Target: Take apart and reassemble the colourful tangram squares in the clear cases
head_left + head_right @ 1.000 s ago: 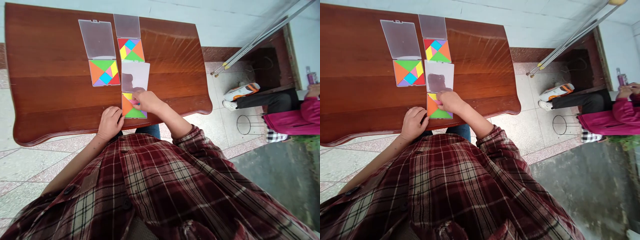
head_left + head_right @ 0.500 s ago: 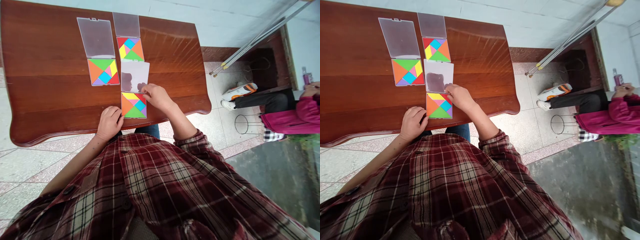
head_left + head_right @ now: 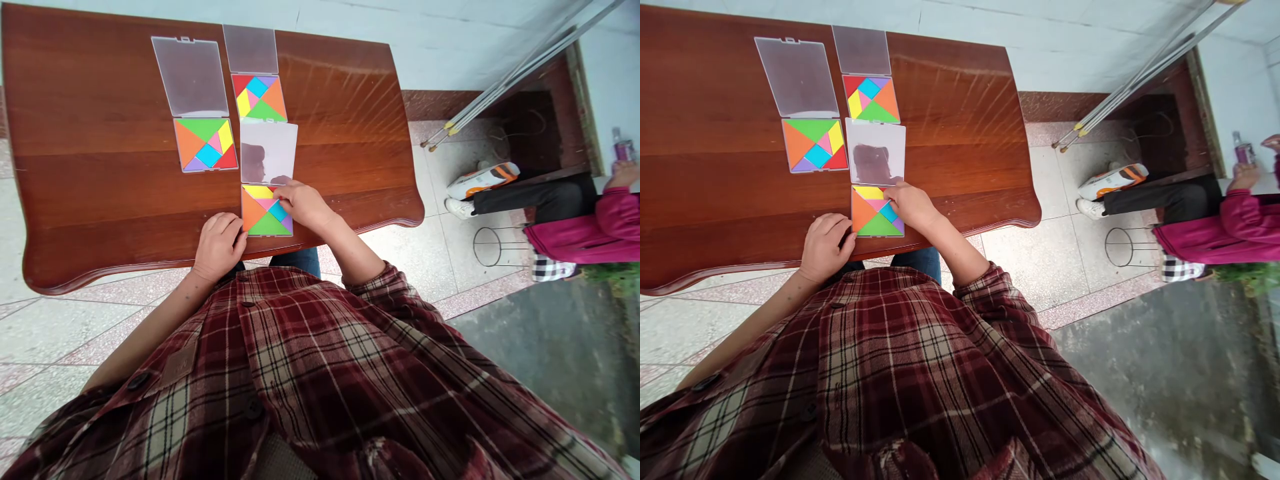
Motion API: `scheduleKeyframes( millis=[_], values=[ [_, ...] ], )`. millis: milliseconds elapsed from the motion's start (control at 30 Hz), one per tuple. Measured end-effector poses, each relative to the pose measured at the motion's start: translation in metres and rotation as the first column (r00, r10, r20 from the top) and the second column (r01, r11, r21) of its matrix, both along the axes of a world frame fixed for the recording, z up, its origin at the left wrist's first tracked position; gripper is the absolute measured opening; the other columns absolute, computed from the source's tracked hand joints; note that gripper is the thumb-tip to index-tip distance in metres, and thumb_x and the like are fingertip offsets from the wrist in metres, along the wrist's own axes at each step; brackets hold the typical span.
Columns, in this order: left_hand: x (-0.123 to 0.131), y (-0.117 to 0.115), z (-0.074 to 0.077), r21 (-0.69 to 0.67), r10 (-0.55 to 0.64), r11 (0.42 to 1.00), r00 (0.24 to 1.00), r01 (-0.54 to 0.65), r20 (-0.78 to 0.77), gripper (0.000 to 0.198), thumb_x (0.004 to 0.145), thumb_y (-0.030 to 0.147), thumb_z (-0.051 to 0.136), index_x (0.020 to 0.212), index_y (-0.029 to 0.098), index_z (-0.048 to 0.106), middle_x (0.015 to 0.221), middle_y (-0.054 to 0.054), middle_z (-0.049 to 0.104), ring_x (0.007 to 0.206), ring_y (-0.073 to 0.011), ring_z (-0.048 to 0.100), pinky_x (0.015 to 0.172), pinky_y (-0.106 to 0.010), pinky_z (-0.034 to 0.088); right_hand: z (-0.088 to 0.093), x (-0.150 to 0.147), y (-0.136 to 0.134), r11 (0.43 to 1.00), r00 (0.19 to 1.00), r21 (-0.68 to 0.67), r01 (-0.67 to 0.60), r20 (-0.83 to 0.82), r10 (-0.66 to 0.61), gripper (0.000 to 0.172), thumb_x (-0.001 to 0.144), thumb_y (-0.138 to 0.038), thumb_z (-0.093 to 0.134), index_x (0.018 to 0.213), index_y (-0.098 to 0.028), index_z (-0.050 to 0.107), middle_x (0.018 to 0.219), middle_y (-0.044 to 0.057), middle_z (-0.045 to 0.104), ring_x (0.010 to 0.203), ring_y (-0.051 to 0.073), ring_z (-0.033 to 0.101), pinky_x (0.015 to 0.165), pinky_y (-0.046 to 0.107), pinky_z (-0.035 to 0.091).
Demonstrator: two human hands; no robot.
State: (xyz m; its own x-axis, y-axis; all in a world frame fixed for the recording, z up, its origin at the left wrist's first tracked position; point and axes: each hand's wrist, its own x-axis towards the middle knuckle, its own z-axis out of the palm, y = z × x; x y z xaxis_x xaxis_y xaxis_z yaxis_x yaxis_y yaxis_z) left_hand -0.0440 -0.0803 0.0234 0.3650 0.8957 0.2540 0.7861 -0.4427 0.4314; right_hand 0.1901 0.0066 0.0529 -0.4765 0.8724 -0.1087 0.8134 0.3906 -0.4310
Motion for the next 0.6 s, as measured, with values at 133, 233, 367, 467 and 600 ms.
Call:
scheduleKeyframes(
  millis=[133,233,367,467,600],
  values=[
    [0.000,0.000,0.000,-0.020,0.004,1.000,1.000,-0.004,0.022,0.031,0.094,0.033,0.043,0.105,0.015,0.065,0.109,-0.014,0.064,0.109,-0.0283,0.055,0.101,-0.047,0.044,0.011,-0.007,0.000,0.999,0.998,-0.032,0.038,0.049,-0.036,0.033,0.091,-0.014,0.040,0.107,-0.020,0.068,0.103,0.006,0.062,0.093,0.019,0.057,0.080,0.031,0.043],
    [0.000,0.000,0.000,-0.038,0.005,0.999,0.999,-0.003,0.042,0.031,0.094,0.033,0.043,0.107,0.016,0.065,0.110,-0.014,0.064,0.110,-0.0287,0.055,0.102,-0.048,0.043,0.022,-0.018,0.000,0.996,0.991,-0.060,0.062,0.120,-0.054,0.038,0.094,-0.015,0.037,0.118,-0.022,0.066,0.111,0.007,0.061,0.093,0.020,0.058,0.077,0.030,0.043],
    [0.000,0.000,0.000,-0.040,0.001,0.999,0.999,0.000,0.042,0.032,0.094,0.033,0.043,0.108,0.014,0.065,0.112,-0.015,0.065,0.110,-0.0291,0.055,0.102,-0.049,0.044,0.027,-0.033,0.002,0.991,0.974,-0.117,0.068,0.222,-0.040,0.043,0.095,-0.013,0.035,0.124,-0.021,0.065,0.114,0.009,0.059,0.091,0.021,0.059,0.074,0.031,0.043],
    [0.000,-0.001,-0.001,-0.024,-0.006,1.000,1.000,0.007,0.028,0.033,0.094,0.033,0.043,0.108,0.013,0.065,0.112,-0.016,0.065,0.110,-0.0292,0.055,0.101,-0.048,0.045,0.026,-0.036,0.003,0.990,0.972,-0.123,0.063,0.234,-0.033,0.042,0.095,-0.013,0.034,0.122,-0.020,0.066,0.114,0.010,0.059,0.091,0.021,0.059,0.075,0.032,0.043],
    [0.000,-0.001,-0.001,-0.011,-0.006,1.000,1.000,0.006,0.014,0.032,0.095,0.033,0.043,0.107,0.013,0.065,0.112,-0.016,0.065,0.110,-0.0286,0.056,0.101,-0.047,0.045,0.026,-0.035,0.001,0.989,0.971,-0.140,0.055,0.240,-0.020,0.043,0.097,-0.016,0.033,0.125,-0.022,0.065,0.113,0.010,0.060,0.092,0.022,0.059,0.076,0.032,0.043]
  ],
)
